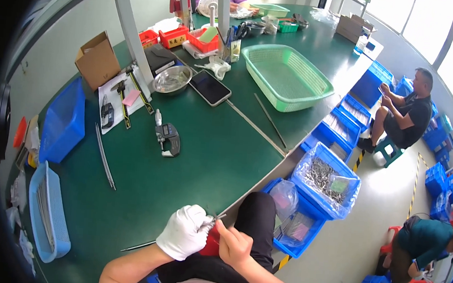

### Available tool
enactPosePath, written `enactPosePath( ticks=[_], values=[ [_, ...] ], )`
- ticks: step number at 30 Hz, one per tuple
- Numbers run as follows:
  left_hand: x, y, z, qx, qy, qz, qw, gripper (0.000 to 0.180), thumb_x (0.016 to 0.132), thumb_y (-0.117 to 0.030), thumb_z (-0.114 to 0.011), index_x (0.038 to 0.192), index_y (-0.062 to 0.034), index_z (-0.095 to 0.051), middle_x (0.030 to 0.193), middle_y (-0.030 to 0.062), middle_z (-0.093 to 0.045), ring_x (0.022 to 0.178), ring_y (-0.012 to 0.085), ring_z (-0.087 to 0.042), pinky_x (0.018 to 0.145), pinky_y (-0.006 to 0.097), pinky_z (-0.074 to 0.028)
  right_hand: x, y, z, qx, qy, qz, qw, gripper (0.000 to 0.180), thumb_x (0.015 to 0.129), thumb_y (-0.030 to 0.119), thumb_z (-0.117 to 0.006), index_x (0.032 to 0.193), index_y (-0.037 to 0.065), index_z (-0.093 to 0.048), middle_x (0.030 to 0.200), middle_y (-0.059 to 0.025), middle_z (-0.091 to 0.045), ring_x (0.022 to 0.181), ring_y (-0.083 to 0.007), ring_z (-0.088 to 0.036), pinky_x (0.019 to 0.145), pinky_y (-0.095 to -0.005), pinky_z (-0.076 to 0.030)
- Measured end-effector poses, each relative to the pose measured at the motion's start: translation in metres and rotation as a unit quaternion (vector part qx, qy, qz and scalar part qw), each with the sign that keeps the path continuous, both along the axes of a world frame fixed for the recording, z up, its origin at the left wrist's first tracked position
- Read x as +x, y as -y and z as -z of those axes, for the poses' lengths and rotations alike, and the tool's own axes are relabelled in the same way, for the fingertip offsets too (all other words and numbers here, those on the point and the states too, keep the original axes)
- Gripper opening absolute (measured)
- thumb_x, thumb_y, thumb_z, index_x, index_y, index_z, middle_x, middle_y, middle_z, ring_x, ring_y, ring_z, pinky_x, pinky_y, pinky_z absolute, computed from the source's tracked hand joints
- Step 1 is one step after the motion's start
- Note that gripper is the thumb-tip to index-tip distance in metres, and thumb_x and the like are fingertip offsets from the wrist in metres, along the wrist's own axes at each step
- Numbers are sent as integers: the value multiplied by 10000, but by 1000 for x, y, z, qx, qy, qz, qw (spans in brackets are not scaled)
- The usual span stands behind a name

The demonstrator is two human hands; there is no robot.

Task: Assembling a small pin onto a metal rod and then measuring the assembly using a digital micrometer at a workshop bench.

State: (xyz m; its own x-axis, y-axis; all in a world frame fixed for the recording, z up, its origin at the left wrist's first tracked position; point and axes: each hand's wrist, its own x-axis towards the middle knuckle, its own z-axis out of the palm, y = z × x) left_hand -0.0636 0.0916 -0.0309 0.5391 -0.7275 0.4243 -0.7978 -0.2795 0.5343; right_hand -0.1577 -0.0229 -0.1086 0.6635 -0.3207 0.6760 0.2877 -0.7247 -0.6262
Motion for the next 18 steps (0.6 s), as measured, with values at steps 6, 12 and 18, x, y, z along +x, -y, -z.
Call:
enactPosePath(
  ticks=[6, 12, 18],
  values=[
    [5, -1, -1, 4, -7, -12, 1000, 91, 671, -23, -632, 693, -67, -556, 676, 100, -499, 630, 319, -523, 553, 414, -433, -7, -1, 6, 2, 4, -1, 1000, 364, 679, -110, -561, 1024, -19, -634, 533, -60, -401, 391, -186, -422, 377, -305, -324],
    [-9, -5, 0, -8, -18, -2, 1000, 110, 671, -15, -635, 696, -56, -537, 676, 113, -496, 633, 331, -520, 549, 417, -429, -8, -6, 3, -7, 10, 0, 1000, 387, 668, -101, -555, 1038, -20, -636, 532, -61, -414, 394, -188, -425, 378, -298, -333],
    [-9, -7, 4, 12, -28, -38, 999, 106, 697, -24, -610, 713, -56, -510, 679, 139, -492, 645, 358, -510, 567, 447, -416, 7, -3, 4, -20, 33, -26, 999, 400, 671, -101, -556, 1062, -39, -619, 536, -57, -392, 401, -186, -402, 376, -300, -308]
  ],
)
